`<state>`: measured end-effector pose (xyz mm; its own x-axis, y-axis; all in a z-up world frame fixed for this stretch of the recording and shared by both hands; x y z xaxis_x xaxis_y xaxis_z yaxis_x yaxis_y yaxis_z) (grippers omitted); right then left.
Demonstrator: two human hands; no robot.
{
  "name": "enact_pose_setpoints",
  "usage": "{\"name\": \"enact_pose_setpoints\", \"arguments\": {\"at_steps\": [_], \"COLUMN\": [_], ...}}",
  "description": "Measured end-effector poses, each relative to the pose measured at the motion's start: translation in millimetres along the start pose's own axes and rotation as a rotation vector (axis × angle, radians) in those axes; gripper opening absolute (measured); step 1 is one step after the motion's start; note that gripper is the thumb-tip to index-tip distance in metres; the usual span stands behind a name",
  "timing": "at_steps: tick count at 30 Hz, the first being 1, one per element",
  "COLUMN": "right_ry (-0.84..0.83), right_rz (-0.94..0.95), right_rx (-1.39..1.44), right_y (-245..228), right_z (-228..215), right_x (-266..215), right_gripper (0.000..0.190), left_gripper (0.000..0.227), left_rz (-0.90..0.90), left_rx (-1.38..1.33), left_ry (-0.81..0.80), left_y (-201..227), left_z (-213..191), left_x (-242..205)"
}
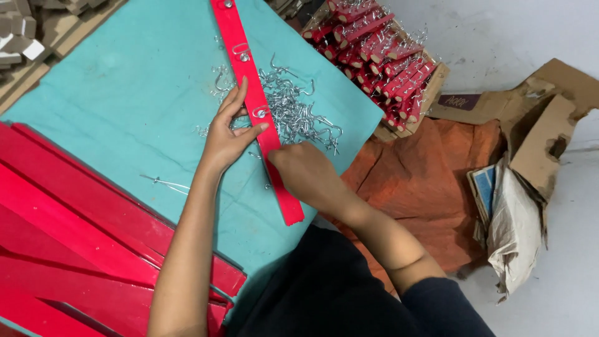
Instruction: Assembling plastic hangers by manually inserting metal hooks into pre-drilled holes on plastic bars.
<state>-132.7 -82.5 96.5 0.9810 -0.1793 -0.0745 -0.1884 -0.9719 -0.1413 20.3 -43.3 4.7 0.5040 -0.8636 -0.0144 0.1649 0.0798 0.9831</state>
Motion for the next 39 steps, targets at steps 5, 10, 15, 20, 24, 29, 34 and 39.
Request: {"name": "enact_pose_setpoints", "arguments": {"at_steps": [5,10,15,20,24,29,34,39], "right_ry": [0.062,0.040,-0.062,-0.127,-0.073,-0.005,0.024,0.031], "right_rz": [-0.008,-0.061,0.012,0.137,0.169,0.178,0.195,0.146], "right_rx": [-0.015,-0.105,0.035,0.200,0.289,0.420,0.506,0.806], "right_y": [-1,-4,9,21,19,20,33,44], "right_z": [10,13,17,40,39,36,48,6], "right_x": [6,7,8,8,1,-4,-14,-19], "right_gripper": [0.012,0.009,0.006,0.010,0.015,0.015,0.020,0.038], "left_gripper": [0.083,0.084,0.083,0.084,0.084,0.084,0.084,0.082], "left_rz": [-0.008,-0.024,-0.036,-0.056,-0.074,-0.041,-0.027,-0.031], "left_rx": [-0.005,-0.015,-0.017,-0.008,-0.031,-0.032,-0.046,0.011], "left_ry": [0.001,0.014,0.024,0.030,0.052,0.053,0.026,-0.011], "left_y": [4,8,9,6,4,9,10,11], "left_z": [1,4,5,7,5,3,4,4], "left_x": [1,0,-1,1,-1,-2,0,1]}}
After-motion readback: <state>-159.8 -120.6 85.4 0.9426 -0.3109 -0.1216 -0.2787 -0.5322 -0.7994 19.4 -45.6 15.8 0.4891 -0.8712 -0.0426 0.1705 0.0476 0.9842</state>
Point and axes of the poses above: each hand's wrist, its own x-axis towards the middle knuckle, its own z-axis out of the palm, y = z × x, the point moved 5 cm from there along x, towards the middle knuckle, and after that the axes turned 8 degrees about -x, right-handed, at the moved point
